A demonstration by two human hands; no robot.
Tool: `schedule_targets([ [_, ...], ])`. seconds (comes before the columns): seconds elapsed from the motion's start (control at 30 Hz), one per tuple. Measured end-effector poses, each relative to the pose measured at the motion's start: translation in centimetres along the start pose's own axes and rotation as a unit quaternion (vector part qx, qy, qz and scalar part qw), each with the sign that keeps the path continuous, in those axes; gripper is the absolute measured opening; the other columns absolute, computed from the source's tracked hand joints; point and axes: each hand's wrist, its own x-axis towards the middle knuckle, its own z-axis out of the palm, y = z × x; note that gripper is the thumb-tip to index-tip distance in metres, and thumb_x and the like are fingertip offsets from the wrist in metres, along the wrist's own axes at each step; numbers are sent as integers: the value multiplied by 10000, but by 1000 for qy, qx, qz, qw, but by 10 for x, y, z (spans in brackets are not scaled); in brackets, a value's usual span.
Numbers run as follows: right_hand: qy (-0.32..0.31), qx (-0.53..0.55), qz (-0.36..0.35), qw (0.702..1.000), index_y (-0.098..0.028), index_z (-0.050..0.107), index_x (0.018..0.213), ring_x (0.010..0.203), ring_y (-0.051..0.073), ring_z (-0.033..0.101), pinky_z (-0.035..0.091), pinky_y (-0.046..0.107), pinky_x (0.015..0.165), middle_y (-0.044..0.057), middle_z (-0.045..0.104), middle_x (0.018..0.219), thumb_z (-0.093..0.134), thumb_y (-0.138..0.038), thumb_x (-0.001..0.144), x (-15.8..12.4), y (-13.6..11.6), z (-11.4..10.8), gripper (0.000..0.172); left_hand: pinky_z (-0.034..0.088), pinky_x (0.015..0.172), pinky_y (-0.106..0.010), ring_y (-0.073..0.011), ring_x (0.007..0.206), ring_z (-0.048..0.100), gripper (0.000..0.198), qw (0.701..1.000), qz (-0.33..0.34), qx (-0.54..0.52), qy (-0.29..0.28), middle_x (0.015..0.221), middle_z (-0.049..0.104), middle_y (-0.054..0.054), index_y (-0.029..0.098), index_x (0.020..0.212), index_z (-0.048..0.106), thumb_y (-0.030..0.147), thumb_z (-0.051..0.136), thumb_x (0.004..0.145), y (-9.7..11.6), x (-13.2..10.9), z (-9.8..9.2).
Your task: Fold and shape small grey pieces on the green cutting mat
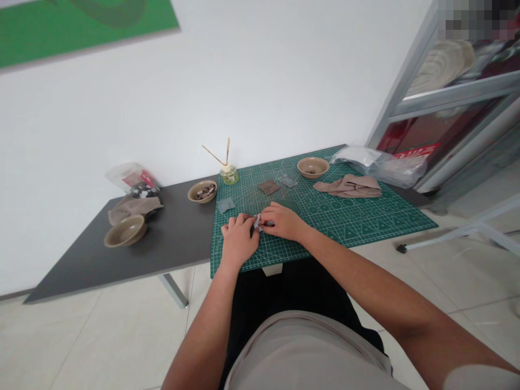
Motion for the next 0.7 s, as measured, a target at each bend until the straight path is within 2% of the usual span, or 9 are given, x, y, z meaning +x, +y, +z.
schedule_targets([
  [0.1, 10, -22, 23, 999, -191, 637, 798, 823, 181, 507, 365, 328, 837, 23, 637, 847, 626, -213, 882, 1, 0, 1, 87, 388, 895, -461, -278, 1097, 501, 356, 1000, -3, 3, -4, 1236, 610, -66, 284, 1242, 624, 325, 477, 921, 1, 0, 0],
  [0.27, 41, -67, 89, 993, -195, 593, 734, 844, 206, 473, 370, 322, 797, 30, 581, 810, 648, -213, 833, 0, -3, 0, 114, 382, 918, -464, -285, 1123, 493, 370, 1000, -8, 4, -12, 1260, 600, -79, 289, 1264, 611, 339, 472, 925, 1, 0, -1],
  [0.37, 20, -51, 60, 997, -201, 582, 709, 830, 202, 476, 378, 320, 802, 21, 565, 786, 660, -227, 817, -1, -3, -1, 136, 383, 920, -469, -291, 1131, 491, 368, 1000, -9, 0, -15, 1258, 598, -82, 289, 1260, 614, 340, 478, 923, 2, 0, -2],
  [0.5, -5, -22, 7, 1000, -198, 629, 774, 827, 187, 503, 375, 327, 849, 21, 626, 847, 639, -217, 857, 0, -2, -1, 86, 380, 930, -473, -295, 1134, 488, 364, 1000, -13, -1, -21, 1252, 597, -85, 299, 1257, 618, 331, 476, 924, 3, 0, -3],
  [0.6, 7, -40, 26, 999, -189, 649, 828, 843, 196, 506, 368, 336, 852, 35, 647, 874, 626, -227, 883, 1, -1, 0, 71, 385, 923, -472, -289, 1117, 494, 365, 1000, -7, -2, -12, 1239, 602, -80, 291, 1254, 622, 324, 475, 922, 2, 0, -3],
  [0.7, 21, -70, 65, 995, -192, 636, 801, 849, 210, 488, 365, 336, 829, 43, 636, 856, 638, -229, 865, 1, -2, 1, 74, 390, 916, -473, -289, 1110, 496, 370, 1000, -3, -2, -5, 1226, 604, -79, 286, 1254, 626, 325, 474, 919, 1, 0, -1],
])
